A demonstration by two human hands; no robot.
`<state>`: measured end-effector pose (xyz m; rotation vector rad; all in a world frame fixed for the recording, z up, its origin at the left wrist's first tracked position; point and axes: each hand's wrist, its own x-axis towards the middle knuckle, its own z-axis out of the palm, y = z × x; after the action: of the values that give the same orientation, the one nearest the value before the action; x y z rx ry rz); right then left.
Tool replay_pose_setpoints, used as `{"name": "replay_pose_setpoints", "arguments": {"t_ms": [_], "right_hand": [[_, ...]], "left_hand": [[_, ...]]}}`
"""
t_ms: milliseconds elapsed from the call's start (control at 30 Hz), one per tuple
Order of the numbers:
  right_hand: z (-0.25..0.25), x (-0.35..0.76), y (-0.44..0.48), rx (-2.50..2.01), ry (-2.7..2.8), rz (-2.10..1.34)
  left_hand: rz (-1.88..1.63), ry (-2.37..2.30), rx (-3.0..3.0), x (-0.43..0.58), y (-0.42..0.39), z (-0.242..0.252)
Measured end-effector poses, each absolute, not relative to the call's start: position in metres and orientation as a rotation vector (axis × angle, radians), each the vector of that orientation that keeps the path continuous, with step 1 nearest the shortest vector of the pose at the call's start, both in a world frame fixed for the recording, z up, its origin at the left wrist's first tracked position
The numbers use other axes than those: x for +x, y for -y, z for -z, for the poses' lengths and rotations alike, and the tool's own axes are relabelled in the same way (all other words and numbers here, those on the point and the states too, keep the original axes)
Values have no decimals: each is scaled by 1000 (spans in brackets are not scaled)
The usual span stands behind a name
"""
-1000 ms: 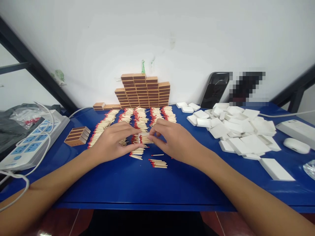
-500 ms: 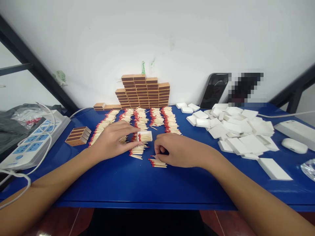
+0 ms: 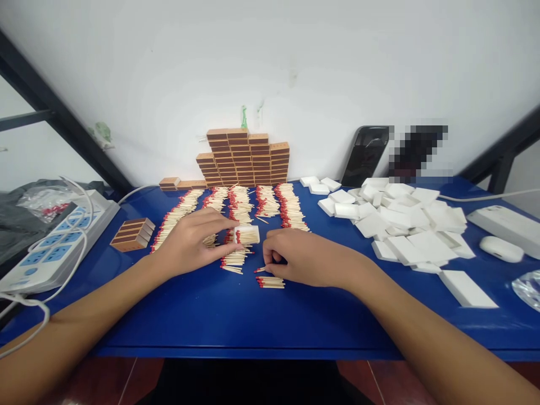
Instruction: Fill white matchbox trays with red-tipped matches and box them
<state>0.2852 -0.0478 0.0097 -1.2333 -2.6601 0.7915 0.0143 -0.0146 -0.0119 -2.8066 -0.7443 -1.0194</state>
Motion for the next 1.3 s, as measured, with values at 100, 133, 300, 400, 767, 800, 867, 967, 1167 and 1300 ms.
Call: {"name": "replay_pose_setpoints", "arguments": {"t_ms": [100, 133, 300, 400, 767, 800, 867, 967, 1167, 1300], "right_hand": [[-10, 287, 47, -1217, 2664, -803], [-11, 287, 46, -1207, 2657, -802], [-15, 284, 43, -1162, 2517, -589], [-10, 280, 41, -1135, 2417, -372], [4, 266, 40, -1080, 2351, -291], [4, 267, 40, -1079, 2353, -299], [4, 268, 39, -1078, 2364, -302], [5, 269, 39, -1064, 2364, -306], [4, 268, 38, -1043, 2339, -326], [-9, 277, 42, -1061, 2398, -409]], "left_hand": [[1014, 744, -2805, 14, 14, 12], [1012, 744, -2805, 14, 14, 12], [1012, 747, -2819, 15, 14, 13], [1057, 732, -2838, 17, 17, 13], [1128, 676, -2878, 21, 22, 12], [1128, 674, -2878, 21, 22, 13], [1127, 677, -2872, 21, 21, 13], [1126, 677, -2861, 21, 21, 12], [1121, 685, -2876, 21, 21, 12], [1092, 739, -2846, 18, 18, 15]]}}
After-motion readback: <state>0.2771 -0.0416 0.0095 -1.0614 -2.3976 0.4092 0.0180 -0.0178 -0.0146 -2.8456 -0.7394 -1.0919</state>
